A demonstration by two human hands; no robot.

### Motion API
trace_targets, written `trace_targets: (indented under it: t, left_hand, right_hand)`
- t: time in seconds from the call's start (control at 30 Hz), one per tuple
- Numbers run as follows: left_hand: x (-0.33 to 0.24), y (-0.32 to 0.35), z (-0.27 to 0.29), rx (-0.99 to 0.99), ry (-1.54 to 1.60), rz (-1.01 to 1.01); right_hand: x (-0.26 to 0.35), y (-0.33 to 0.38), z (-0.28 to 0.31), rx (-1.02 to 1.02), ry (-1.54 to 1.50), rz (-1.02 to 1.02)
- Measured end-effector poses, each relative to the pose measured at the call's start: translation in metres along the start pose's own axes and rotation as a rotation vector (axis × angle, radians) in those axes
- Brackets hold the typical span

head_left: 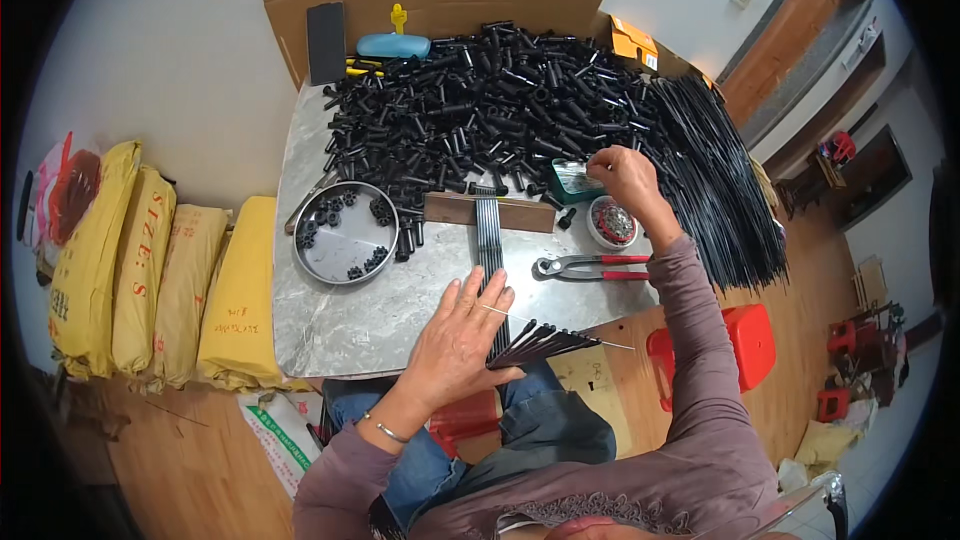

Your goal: Assembling black plastic strips with connectors using pliers.

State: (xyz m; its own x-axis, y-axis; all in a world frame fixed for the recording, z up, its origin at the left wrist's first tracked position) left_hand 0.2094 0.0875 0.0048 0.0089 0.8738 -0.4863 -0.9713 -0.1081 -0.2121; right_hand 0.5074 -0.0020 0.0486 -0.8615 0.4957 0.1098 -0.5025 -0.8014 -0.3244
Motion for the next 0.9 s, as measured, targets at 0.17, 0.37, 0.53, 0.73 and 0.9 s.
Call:
trace_targets:
  t: [0.17,0.37,0.53,0.73,0.9]
  left_hand:
    - [-0.002,0.000,-0.001,0.005,-0.008,-0.006]
    - [-0.001,0.002,-0.003,0.019,-0.007,0.005]
    - [-0.002,0.000,-0.004,0.024,-0.009,0.003]
    - [0.000,0.001,-0.004,0.036,-0.026,0.008]
    - [0.001,0.001,-0.005,0.041,-0.025,0.020]
  right_hand:
    - [-0.002,0.002,-0.007,-0.124,0.019,0.177]
    - [0.002,0.004,0.017,-0.151,0.186,0.195]
    - [0.038,0.003,0.023,-0.321,0.058,0.284]
    - [0.111,-0.008,-0.022,-0.116,-0.217,0.451]
    - [0.111,-0.010,-0.031,0.009,-0.240,0.398]
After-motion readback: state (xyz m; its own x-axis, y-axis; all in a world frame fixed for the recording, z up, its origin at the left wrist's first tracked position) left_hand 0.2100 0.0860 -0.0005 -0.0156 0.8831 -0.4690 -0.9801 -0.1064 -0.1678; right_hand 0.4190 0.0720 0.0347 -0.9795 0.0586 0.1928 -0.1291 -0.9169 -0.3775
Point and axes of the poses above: each hand's wrist, its own y-axis away from the middle knuckle, its own z-axis out of the back of the hand, x = y × z, the point moved 7 cm from there along -y, towards the middle knuckle, and after that the axes turned 12 degrees about z, right-handed, at the moved point
